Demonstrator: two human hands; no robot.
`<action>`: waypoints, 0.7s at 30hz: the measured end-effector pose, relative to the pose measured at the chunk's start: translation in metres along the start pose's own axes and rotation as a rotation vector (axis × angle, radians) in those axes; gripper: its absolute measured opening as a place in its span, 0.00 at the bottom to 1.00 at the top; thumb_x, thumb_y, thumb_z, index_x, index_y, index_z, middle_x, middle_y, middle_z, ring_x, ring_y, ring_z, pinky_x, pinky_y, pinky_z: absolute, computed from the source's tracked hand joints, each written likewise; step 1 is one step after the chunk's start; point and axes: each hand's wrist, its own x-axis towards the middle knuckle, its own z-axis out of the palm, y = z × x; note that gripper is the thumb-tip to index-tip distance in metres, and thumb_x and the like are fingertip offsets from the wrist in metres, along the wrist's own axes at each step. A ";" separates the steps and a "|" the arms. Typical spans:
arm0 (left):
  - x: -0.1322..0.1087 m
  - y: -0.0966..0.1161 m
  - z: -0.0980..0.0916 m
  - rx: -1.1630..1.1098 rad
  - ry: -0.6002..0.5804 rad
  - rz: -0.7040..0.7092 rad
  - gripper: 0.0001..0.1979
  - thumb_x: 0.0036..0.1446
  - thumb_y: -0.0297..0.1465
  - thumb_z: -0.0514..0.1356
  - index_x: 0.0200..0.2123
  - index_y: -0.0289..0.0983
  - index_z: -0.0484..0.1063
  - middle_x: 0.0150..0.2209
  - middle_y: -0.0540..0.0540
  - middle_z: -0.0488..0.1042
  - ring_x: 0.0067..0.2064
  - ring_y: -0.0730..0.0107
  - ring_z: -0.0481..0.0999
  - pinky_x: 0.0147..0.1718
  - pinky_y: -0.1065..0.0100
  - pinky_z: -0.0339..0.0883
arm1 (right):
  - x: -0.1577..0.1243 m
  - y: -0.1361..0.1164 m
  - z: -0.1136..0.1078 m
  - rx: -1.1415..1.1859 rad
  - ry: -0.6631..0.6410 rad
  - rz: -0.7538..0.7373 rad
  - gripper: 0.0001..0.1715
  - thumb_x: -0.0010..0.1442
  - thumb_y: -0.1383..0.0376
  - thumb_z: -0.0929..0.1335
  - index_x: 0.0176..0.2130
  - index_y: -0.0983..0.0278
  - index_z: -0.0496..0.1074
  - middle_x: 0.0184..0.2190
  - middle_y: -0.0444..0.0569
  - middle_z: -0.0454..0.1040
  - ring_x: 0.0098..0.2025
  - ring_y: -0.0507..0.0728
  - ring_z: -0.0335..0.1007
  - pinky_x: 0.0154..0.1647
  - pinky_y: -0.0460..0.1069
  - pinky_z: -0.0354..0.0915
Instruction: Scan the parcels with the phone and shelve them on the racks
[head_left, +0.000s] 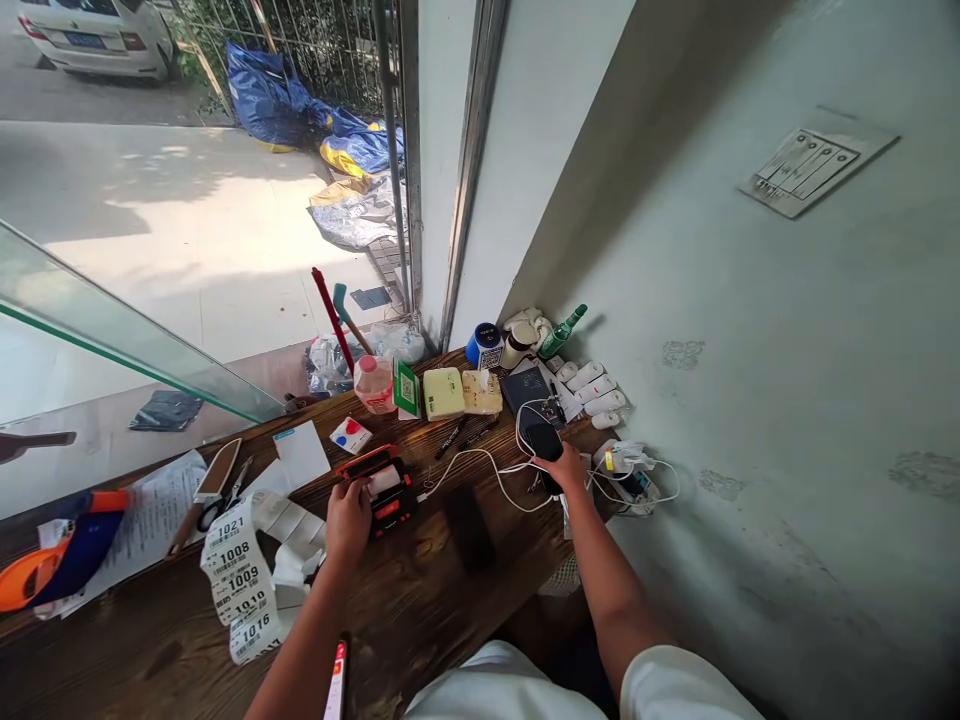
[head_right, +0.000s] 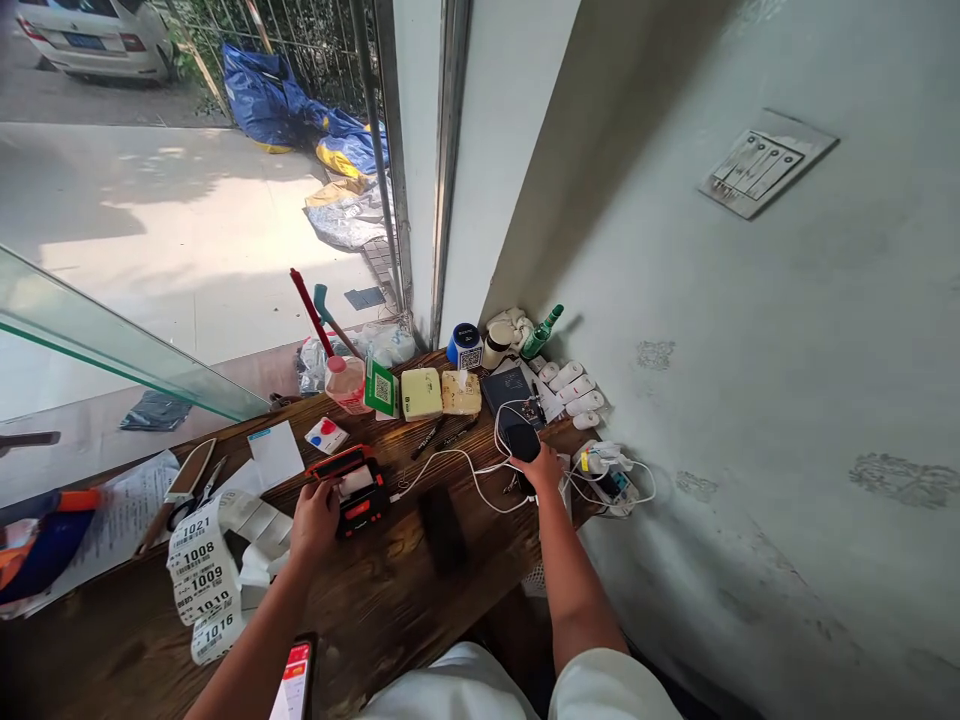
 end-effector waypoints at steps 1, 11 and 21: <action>-0.001 0.000 0.001 0.006 0.001 0.000 0.18 0.63 0.31 0.49 0.48 0.35 0.75 0.46 0.38 0.69 0.49 0.54 0.72 0.53 0.55 0.68 | 0.002 0.001 0.005 -0.002 -0.009 0.013 0.26 0.65 0.54 0.68 0.58 0.63 0.66 0.58 0.56 0.68 0.56 0.66 0.67 0.56 0.65 0.65; -0.004 0.001 0.004 0.030 0.006 -0.009 0.19 0.61 0.29 0.49 0.49 0.37 0.75 0.46 0.38 0.69 0.49 0.56 0.72 0.53 0.57 0.68 | 0.007 0.011 0.028 0.033 0.034 0.063 0.27 0.66 0.56 0.68 0.60 0.62 0.65 0.59 0.55 0.66 0.57 0.66 0.66 0.56 0.66 0.65; -0.008 0.007 -0.002 0.024 0.010 -0.019 0.20 0.63 0.34 0.49 0.50 0.34 0.75 0.46 0.36 0.69 0.50 0.52 0.71 0.52 0.54 0.68 | 0.006 0.008 0.033 0.044 0.107 0.101 0.24 0.66 0.56 0.68 0.57 0.63 0.67 0.58 0.55 0.68 0.57 0.66 0.66 0.56 0.66 0.66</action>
